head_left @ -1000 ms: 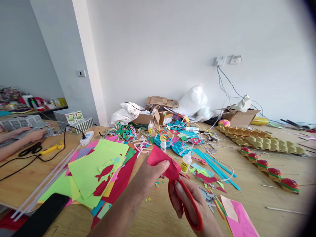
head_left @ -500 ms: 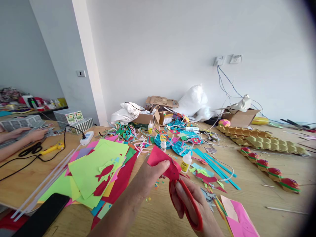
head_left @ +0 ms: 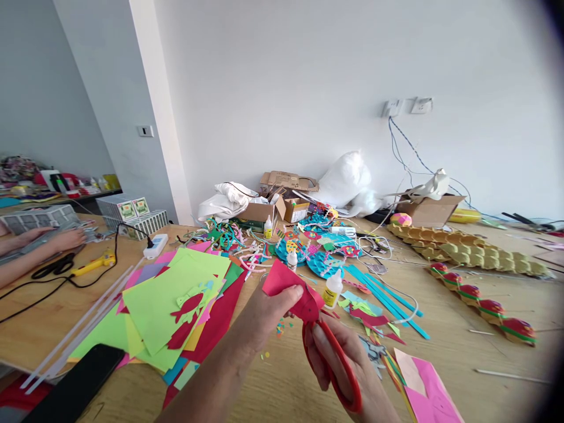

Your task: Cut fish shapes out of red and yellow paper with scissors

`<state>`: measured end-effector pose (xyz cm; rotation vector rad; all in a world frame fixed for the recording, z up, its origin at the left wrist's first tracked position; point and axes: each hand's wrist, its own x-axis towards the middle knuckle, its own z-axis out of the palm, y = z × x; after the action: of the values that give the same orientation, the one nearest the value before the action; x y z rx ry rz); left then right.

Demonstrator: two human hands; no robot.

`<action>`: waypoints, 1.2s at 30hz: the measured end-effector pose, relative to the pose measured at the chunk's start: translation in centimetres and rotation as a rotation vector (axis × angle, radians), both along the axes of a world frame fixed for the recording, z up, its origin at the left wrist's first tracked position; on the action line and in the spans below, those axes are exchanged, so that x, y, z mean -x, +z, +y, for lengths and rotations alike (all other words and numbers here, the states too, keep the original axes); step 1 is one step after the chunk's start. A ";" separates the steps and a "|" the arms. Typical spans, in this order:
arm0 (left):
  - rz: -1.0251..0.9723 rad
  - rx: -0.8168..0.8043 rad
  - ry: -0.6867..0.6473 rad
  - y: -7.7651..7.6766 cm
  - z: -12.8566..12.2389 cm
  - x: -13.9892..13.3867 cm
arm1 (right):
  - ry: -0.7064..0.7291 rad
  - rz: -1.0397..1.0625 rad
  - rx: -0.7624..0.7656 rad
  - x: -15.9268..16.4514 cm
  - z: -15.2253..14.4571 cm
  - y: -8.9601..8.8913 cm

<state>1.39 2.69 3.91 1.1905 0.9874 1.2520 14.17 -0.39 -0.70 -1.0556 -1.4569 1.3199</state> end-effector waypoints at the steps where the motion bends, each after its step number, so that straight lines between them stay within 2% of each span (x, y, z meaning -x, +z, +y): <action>1: -0.006 0.005 0.003 0.0 0.0 0.0 | 0.006 0.002 -0.001 0.0 0.0 0.0; 9: -0.008 0.019 0.020 0.1 0.0 0.0 | 0.015 -0.008 0.003 0.0 0.0 -0.1; 22: -0.135 0.041 -0.114 -0.9 0.8 0.4 | 0.010 -0.072 0.019 -0.1 0.0 0.1; 36: -0.195 0.046 -0.197 -0.9 1.2 1.0 | 0.057 -0.044 0.007 -0.4 0.4 -0.5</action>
<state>0.36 3.89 2.98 1.0796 0.7331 1.1581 14.62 -0.03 -1.15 -1.0607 -1.5262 1.3498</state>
